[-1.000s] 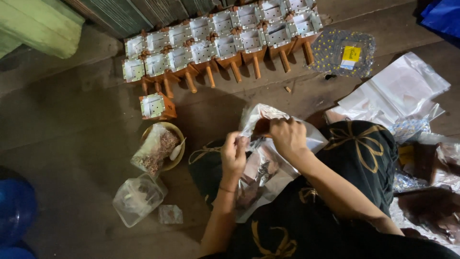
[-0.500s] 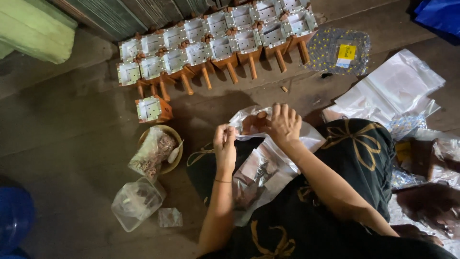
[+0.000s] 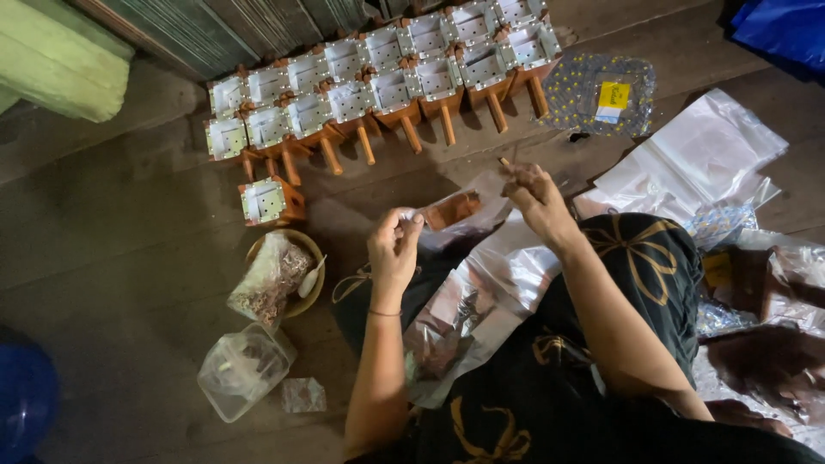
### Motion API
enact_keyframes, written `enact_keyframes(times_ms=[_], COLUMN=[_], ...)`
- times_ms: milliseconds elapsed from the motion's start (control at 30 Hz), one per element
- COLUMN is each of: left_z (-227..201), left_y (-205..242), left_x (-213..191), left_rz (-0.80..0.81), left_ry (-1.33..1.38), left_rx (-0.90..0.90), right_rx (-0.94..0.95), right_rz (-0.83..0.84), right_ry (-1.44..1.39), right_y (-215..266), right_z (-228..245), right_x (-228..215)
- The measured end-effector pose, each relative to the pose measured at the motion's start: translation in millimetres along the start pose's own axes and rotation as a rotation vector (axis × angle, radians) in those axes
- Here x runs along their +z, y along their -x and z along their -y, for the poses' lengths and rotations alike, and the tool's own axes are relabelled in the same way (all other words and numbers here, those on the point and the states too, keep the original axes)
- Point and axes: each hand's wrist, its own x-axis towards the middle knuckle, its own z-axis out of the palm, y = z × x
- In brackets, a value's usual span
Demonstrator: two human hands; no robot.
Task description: The person sits on the floor and repeatedly picks up small wooden lanterns, places them into clear plastic bags, and ties the bags shut. The person handles the lanterns one at a time and places the packaged items aside.
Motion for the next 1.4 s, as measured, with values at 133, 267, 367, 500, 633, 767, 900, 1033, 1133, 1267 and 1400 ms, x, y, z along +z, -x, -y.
enact_keyframes(times_ms=[133,267,367,500,633,767,900,1033,1133,1267,1400], left_z=[8.6,14.8,-6.7,42.8,109.6,135.3,127.6,131.7,142.8,109.5,78.1], left_y=[-6.8,-6.4,-13.7,-30.5,-35.6,-41.0,-41.1,-47.8,-43.9,-49.5,-43.7], left_x=[13.0,28.2,41.8,78.4,105.8,120.2,116.6,110.2,113.8,103.2,93.6], left_rz=[-0.038,-0.118,-0.133,-0.317,-0.333,-0.326,-0.226,0.026,0.125,0.234,0.338], left_ry=[0.129,0.231,0.564,0.877,1.106,1.043,0.733,0.292,0.139,0.005,-0.113], left_rx=[0.087,0.112,-0.155,-0.383,-0.401,-0.436,-0.466,-0.231,-0.186,-0.222,-0.349], right_rx=[0.166,0.2,0.273,0.331,0.204,-0.045,-0.026,0.007,0.027,0.042,0.007], right_rz=[-0.057,-0.146,-0.23,-0.222,-0.122,0.0,0.075,0.087,0.111,0.135,0.274], right_ry=[-0.598,-1.052,-1.163,-1.134,-0.711,-0.043,0.326,0.137,0.034,-0.181,-0.429], right_y=[-5.8,-38.1,-36.8,-61.8,-63.9,-68.2,-81.5,-96.0,-83.8,-51.7,-44.8], right_z=[13.4,-128.0,1.2,-81.8,-114.0,-148.7,-169.8,-147.7,-137.7,-143.8,-82.2], right_x=[17.3,61.9,59.0,89.6,104.7,120.1,134.7,139.2,135.4,133.6,105.6])
